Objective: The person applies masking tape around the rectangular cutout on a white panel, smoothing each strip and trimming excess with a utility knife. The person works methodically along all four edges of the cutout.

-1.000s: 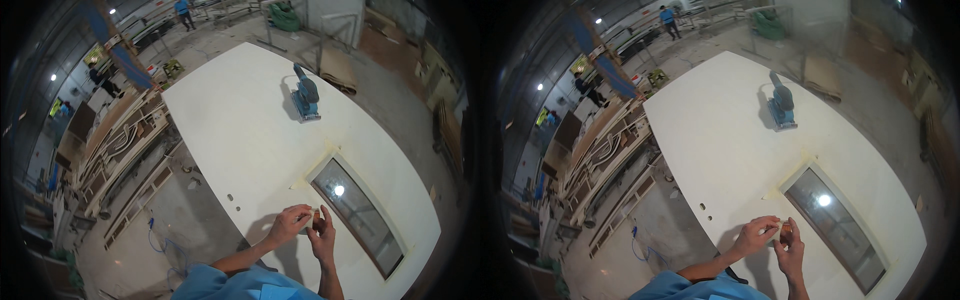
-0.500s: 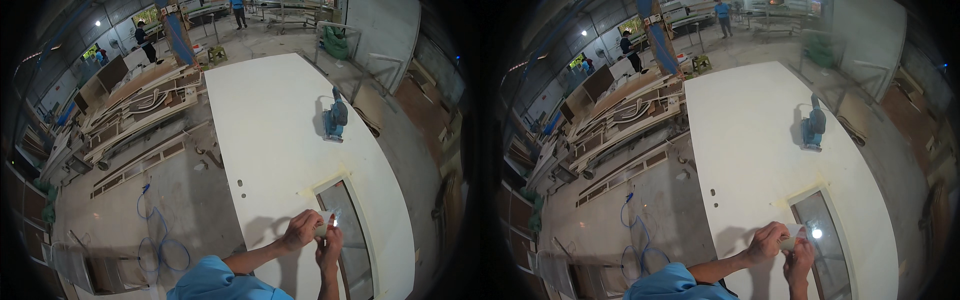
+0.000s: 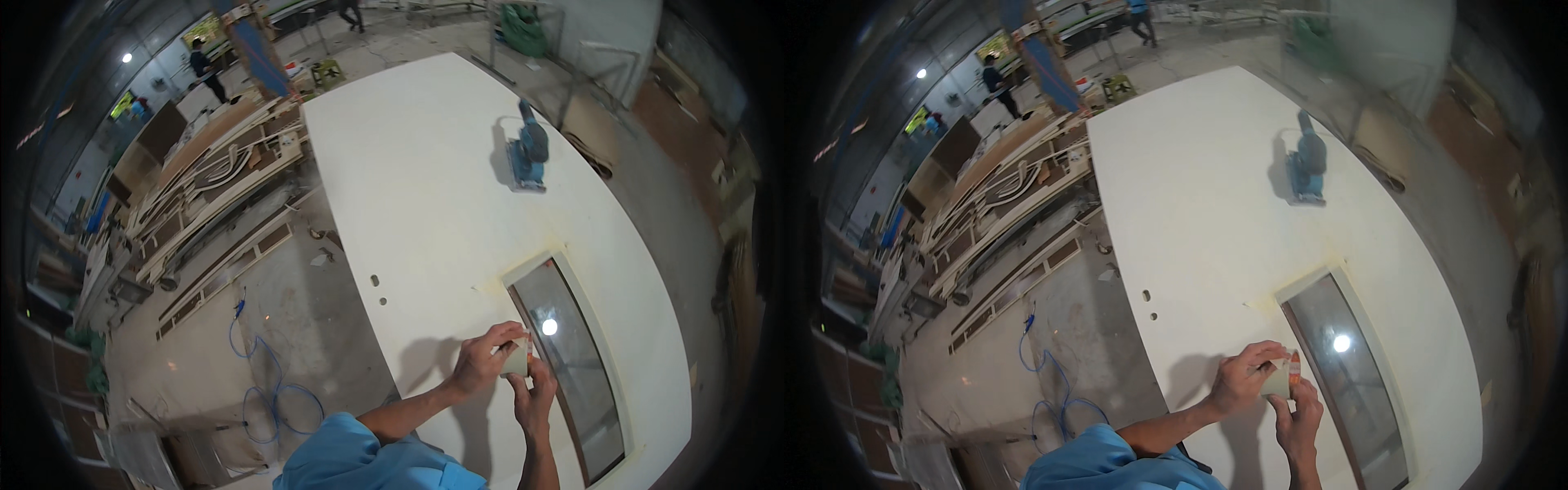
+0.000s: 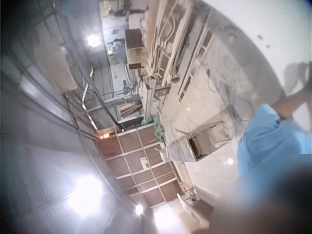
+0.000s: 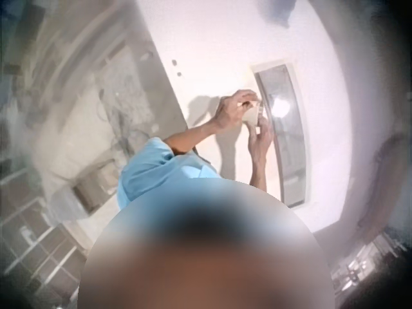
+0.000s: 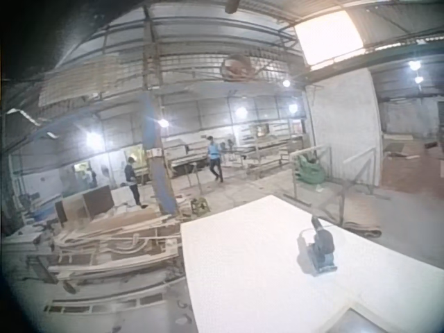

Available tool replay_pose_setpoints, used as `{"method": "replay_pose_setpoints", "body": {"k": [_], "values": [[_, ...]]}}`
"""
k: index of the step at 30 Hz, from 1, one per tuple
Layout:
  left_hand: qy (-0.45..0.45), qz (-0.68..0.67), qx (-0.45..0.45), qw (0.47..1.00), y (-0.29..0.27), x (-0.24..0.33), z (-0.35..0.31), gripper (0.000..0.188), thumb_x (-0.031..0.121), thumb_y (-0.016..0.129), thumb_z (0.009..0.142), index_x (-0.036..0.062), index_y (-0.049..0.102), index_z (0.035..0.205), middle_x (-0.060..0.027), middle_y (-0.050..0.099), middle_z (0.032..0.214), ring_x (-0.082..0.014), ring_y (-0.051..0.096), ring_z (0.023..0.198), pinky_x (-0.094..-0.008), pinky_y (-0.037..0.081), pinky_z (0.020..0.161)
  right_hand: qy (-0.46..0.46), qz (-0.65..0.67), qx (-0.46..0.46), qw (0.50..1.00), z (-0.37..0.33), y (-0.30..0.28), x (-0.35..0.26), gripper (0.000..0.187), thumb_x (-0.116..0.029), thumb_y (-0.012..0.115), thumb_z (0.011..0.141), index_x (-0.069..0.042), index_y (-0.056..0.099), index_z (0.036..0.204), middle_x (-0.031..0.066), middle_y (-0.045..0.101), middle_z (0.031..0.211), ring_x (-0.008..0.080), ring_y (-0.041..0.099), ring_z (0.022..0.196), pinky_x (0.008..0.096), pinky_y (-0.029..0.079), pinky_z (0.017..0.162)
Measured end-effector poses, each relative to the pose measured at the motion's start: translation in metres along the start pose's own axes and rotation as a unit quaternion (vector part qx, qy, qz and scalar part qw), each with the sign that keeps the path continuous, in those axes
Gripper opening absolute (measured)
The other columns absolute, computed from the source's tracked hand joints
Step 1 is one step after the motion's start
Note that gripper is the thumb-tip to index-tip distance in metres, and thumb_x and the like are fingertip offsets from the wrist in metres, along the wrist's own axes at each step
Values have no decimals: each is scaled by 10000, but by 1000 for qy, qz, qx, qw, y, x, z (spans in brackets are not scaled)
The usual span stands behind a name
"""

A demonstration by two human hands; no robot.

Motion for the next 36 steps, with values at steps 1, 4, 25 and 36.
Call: {"method": "replay_pose_setpoints", "body": {"k": [1, 4, 25, 36], "values": [[29, 19, 6, 999, -1, 2, -1, 320, -75, 683, 922, 28, 672, 1225, -104, 794, 1132, -276, 764, 1103, -358, 630, 911, -34, -37, 24, 998, -1, -3, -4, 318, -51, 765, 834, 8, 660, 1128, 156, 727, 1081, 349, 687, 990, 450, 485, 990], [88, 12, 13, 996, -4, 3, -8, 310, -105, 668, 887, 37, 735, 1154, -121, 796, 1096, -272, 782, 1010, -348, 638, 844, -112, -145, 21, 983, -12, -6, -6, 325, -98, 760, 846, -16, 663, 1144, 130, 747, 1067, 370, 687, 1029, 561, 385, 1131], [-254, -160, 56, 952, -18, -97, 54, 131, 43, 734, 948, -6, 691, 1061, 2, 689, 974, -70, 597, 869, -227, 481, 790, 209, -185, -103, 955, -61, -57, 76, 423, -388, 820, 858, 0, 685, 959, 184, 651, 691, 391, 655, 712, 474, 522, 683], [-264, 6, 13, 964, -75, -150, 106, 224, 183, 681, 1027, -2, 659, 1153, -30, 716, 966, -94, 663, 847, -254, 531, 736, 398, 51, 33, 915, -137, -109, 122, 319, -235, 738, 871, 63, 646, 801, 125, 568, 653, 184, 509, 652, 377, 422, 638]]}}
Point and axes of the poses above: each hand's wrist, its own z-axis towards the middle knuckle, its own y-axis out of the palm, x = y × z, the point moved 7 cm from there along z, towards the middle knuckle
